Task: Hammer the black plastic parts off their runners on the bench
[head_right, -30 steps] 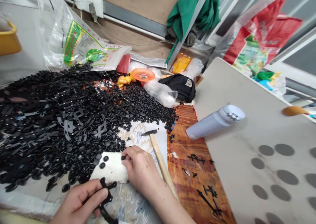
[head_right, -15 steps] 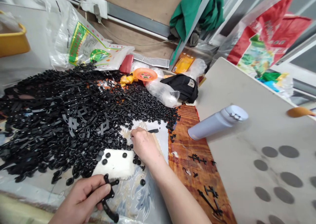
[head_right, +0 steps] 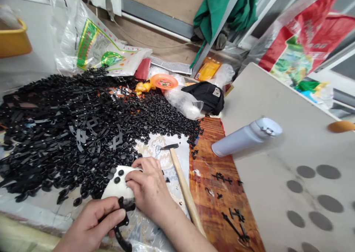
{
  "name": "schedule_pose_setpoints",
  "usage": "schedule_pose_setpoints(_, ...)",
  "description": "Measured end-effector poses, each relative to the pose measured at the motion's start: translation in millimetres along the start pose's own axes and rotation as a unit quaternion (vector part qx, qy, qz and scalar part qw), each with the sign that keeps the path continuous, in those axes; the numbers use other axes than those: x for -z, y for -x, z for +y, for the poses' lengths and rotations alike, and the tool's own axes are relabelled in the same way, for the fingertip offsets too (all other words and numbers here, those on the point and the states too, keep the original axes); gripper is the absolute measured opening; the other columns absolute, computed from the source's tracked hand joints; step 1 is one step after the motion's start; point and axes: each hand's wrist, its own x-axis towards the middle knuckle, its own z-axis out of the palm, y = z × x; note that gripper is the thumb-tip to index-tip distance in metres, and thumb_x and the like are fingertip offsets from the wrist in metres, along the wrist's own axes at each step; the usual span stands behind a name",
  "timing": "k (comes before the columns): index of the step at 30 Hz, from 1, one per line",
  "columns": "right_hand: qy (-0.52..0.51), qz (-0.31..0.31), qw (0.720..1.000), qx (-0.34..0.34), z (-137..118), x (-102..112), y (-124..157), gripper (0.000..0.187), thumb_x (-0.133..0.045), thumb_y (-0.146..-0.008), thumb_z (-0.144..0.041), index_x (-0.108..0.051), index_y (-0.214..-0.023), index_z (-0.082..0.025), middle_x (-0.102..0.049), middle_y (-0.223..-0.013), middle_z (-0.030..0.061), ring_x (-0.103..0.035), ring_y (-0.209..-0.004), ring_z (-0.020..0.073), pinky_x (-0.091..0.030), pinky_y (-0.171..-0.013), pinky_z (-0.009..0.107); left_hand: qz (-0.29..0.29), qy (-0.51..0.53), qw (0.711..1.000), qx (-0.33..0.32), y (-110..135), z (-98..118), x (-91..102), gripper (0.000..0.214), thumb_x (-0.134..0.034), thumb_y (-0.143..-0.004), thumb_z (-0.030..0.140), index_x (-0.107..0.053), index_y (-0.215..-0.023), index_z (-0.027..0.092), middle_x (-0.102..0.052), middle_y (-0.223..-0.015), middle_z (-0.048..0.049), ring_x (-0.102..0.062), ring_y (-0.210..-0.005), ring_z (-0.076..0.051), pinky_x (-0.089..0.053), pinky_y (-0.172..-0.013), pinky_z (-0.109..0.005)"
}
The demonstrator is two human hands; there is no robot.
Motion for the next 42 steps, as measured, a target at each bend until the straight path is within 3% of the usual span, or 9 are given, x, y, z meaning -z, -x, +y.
schedule_pose_setpoints(6, 0.025, 0.019, 0.999, 0.006, 13.6, 9.4, 2.0, 0.012, -0.064, -0.083, -0.012, -0.068, -0.089, -0.022, -0.057, -0.108, 0.006, -0.049, -0.103, 0.0234, -0.036, -0.091, 0.04, -0.003, -0.016, 1.0, 0.002, -0.2, -0.2, -0.2, 0.038, -0.054, -0.079, 0.041, -0.035, -0.053, 0.023, -0.04, -0.046, 0.0051, -0.045, -0.048, -0.013, -0.032, -0.047, -0.022)
schedule_pose_setpoints(13, 0.067, 0.018, 0.992, -0.106, 26.2, 13.2, -34.9, 0.01, -0.065, -0.081, -0.014, -0.067, -0.089, -0.02, -0.066, -0.089, 0.0035, -0.057, -0.089, 0.0196, -0.04, -0.082, 0.031, -0.013, -0.026, 1.0, -0.003, -1.2, -1.3, -0.3, 0.037, -0.052, -0.08, 0.043, -0.036, -0.053, 0.023, -0.041, -0.045, 0.0048, -0.044, -0.047, -0.014, -0.031, -0.046, -0.023)
schedule_pose_setpoints(20, 0.08, 0.023, 0.985, -0.152, 38.8, 4.9, -56.5, 0.022, -0.055, -0.081, -0.013, -0.06, -0.06, -0.019, -0.057, -0.058, 0.0001, -0.052, -0.056, 0.0152, -0.035, -0.057, 0.026, -0.017, 0.007, 1.0, 0.002, 0.8, -0.2, 0.6, 0.038, -0.053, -0.08, 0.046, -0.036, -0.054, 0.023, -0.033, -0.044, 0.0074, -0.036, -0.043, -0.011, -0.025, -0.044, -0.023)
schedule_pose_setpoints(26, 0.041, 0.018, 0.993, -0.11, 17.8, 25.6, -20.5, 0.016, -0.056, -0.087, -0.02, -0.061, -0.071, -0.02, -0.063, -0.073, 0.0005, -0.056, -0.073, 0.016, -0.04, -0.069, 0.026, 0.027, 0.035, 0.999, 0.015, 6.3, 6.0, 4.9, 0.042, -0.051, -0.081, 0.052, -0.039, -0.055, 0.022, -0.034, -0.044, 0.0069, -0.032, -0.044, -0.01, -0.023, -0.044, -0.022)
schedule_pose_setpoints(30, 0.038, -0.029, 0.998, -0.048, -6.2, 12.2, 13.3, 0.015, -0.054, -0.088, -0.015, -0.062, -0.075, -0.017, -0.062, -0.077, 0.0046, -0.055, -0.077, 0.0193, -0.04, -0.074, 0.032, 0.061, 0.053, 0.996, 0.03, 8.1, 9.4, 6.1, 0.042, -0.052, -0.08, 0.053, -0.038, -0.056, 0.022, -0.032, -0.045, 0.0078, -0.029, -0.043, -0.009, -0.022, -0.043, -0.021)
schedule_pose_setpoints(33, 0.019, -0.004, 0.999, -0.046, -6.4, 9.8, 24.7, 0.011, -0.054, -0.089, -0.017, -0.063, -0.082, -0.017, -0.063, -0.081, 0.0056, -0.055, -0.081, 0.0204, -0.042, -0.077, 0.034, 0.086, 0.026, 0.996, 0.022, 5.7, 7.5, 4.6, 0.042, -0.054, -0.08, 0.051, -0.038, -0.055, 0.021, -0.033, -0.044, 0.0077, -0.03, -0.043, -0.009, -0.023, -0.042, -0.021)
schedule_pose_setpoints(36, 0.006, 0.066, 0.993, -0.096, 12.6, 27.4, 31.7, 0.013, -0.051, -0.091, -0.022, -0.063, -0.087, -0.018, -0.064, -0.086, 0.0057, -0.057, -0.084, 0.0201, -0.044, -0.078, 0.033, 0.1, 0.008, 0.995, 0.029, 2.3, 3.0, 3.3, 0.044, -0.055, -0.08, 0.051, -0.038, -0.054, 0.021, -0.034, -0.043, 0.0073, -0.032, -0.043, -0.009, -0.025, -0.042, -0.019)
schedule_pose_setpoints(38, 0.074, 0.115, 0.978, -0.158, 31.9, 40.4, 38.9, 0.014, -0.052, -0.091, -0.027, -0.062, -0.092, -0.018, -0.063, -0.089, 0.0071, -0.057, -0.085, 0.0224, -0.045, -0.079, 0.036, 0.1, 0.025, 0.993, 0.048, 0.7, 0.7, 3.0, 0.044, -0.058, -0.078, 0.053, -0.038, -0.055, 0.021, -0.035, -0.044, 0.0079, -0.031, -0.042, -0.008, -0.025, -0.04, -0.017)
schedule_pose_setpoints(42, 0.189, 0.098, 0.941, -0.264, 64.4, 43.6, 53.0, 0.021, -0.057, -0.085, -0.028, -0.057, -0.103, -0.017, -0.058, -0.097, 0.0099, -0.056, -0.091, 0.0267, -0.045, -0.077, 0.037, 0.113, 0.08, 0.985, 0.102, 0.3, 2.5, 2.7, 0.043, -0.061, -0.075, 0.056, -0.043, -0.059, 0.021, -0.034, -0.041, 0.0095, -0.024, -0.035, -0.005, -0.017, -0.032, -0.014)
